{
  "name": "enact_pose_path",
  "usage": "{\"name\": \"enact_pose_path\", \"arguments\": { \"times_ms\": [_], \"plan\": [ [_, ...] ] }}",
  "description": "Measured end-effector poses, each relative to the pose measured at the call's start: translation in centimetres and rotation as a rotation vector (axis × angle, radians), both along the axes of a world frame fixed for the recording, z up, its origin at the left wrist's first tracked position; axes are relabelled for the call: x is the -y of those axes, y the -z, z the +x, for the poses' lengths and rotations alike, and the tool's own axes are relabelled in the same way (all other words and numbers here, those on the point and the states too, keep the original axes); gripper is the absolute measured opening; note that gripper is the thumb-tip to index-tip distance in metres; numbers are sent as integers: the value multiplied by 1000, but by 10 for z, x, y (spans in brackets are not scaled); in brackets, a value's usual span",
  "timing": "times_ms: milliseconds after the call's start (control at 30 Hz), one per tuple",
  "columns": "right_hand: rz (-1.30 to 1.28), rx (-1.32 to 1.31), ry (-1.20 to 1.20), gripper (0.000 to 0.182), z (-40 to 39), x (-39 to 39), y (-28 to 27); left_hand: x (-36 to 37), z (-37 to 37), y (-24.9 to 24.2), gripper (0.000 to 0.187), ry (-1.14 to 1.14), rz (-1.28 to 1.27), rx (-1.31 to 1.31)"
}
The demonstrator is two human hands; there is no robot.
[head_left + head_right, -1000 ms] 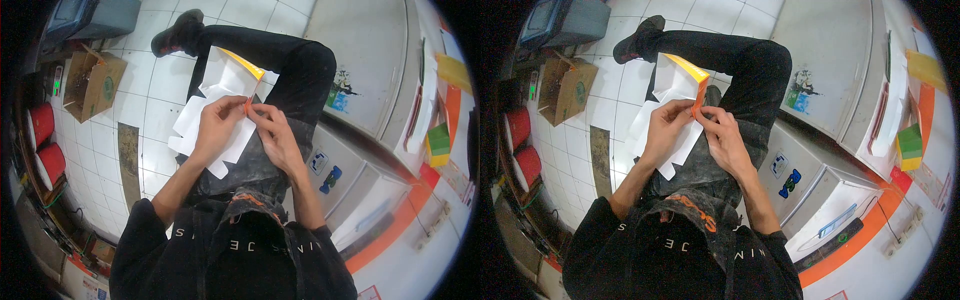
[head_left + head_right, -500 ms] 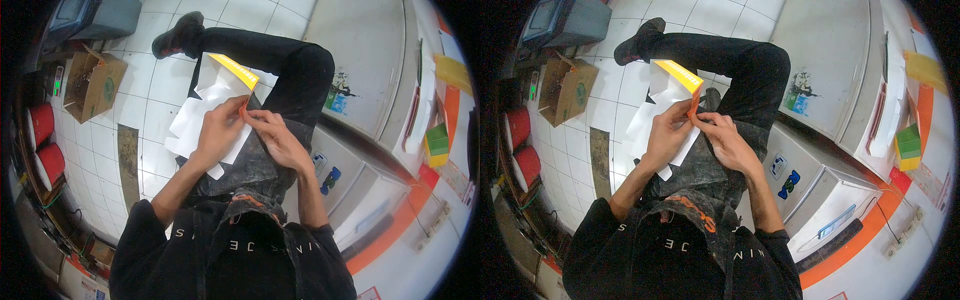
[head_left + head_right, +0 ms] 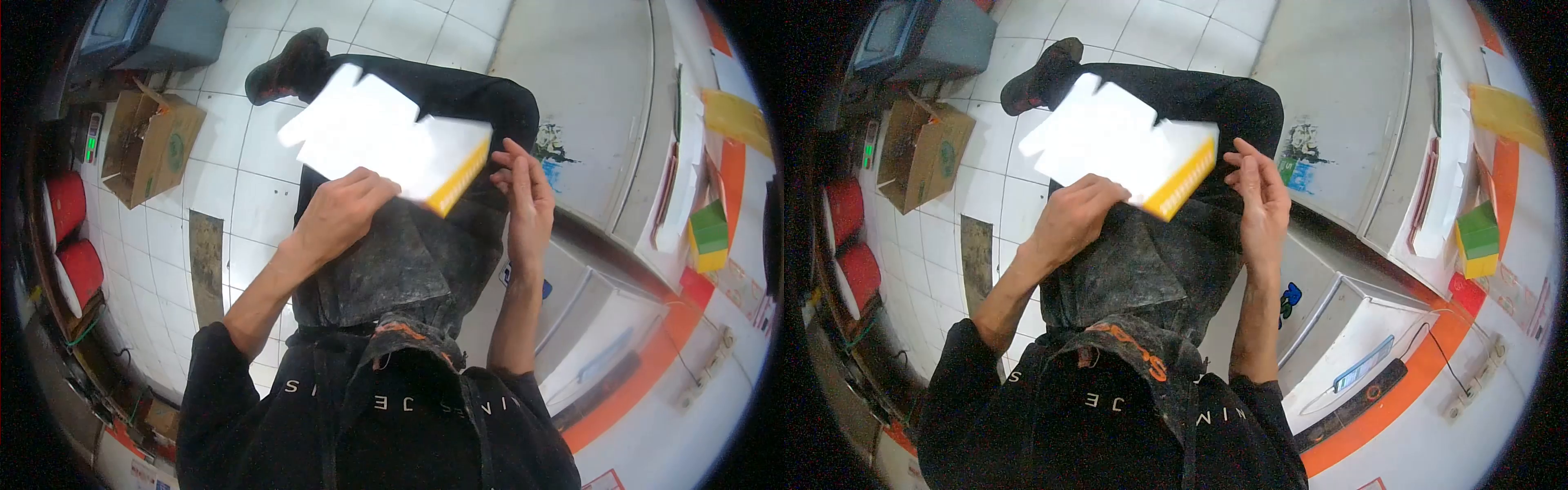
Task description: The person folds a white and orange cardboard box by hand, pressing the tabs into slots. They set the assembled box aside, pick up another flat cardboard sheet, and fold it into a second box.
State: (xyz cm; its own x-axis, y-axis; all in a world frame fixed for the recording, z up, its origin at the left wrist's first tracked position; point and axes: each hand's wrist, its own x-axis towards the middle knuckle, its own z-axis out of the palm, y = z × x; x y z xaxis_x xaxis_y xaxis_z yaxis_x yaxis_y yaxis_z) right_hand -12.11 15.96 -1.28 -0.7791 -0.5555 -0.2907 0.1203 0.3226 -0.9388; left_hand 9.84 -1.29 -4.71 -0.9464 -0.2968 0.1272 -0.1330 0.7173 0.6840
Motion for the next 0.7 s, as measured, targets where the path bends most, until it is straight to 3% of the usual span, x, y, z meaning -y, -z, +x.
{"name": "enact_pose_path", "arguments": {
  "times_ms": [133,200,333,400,467,533,567,600,667,700],
  "plan": [
    [-5,118,-94,47,-12,-6,-11,4,1,3,20,161,-35,-33],
    [138,90,-193,51,-19,-13,-23,10,-2,-1,19,306,-112,-84],
    [236,182,-273,65,-12,-21,-27,19,-12,3,17,354,-231,-229],
    [271,61,-218,68,-5,-21,-33,26,-18,10,15,319,-304,-337],
    [269,8,-179,68,-12,-28,-27,29,-22,16,12,295,-316,-360],
    [248,152,57,66,-22,-29,-26,29,-28,19,9,246,-318,-411],
    [238,137,49,53,-22,-30,-26,29,-31,18,9,242,-293,-436],
    [239,138,50,53,-24,-34,-23,28,-33,18,9,243,-292,-436],
    [308,155,-283,43,-29,-46,-18,25,-37,21,8,216,-324,-455],
    [305,232,-306,41,-25,-41,-25,24,-39,22,8,216,-326,-457]
  ]
}}
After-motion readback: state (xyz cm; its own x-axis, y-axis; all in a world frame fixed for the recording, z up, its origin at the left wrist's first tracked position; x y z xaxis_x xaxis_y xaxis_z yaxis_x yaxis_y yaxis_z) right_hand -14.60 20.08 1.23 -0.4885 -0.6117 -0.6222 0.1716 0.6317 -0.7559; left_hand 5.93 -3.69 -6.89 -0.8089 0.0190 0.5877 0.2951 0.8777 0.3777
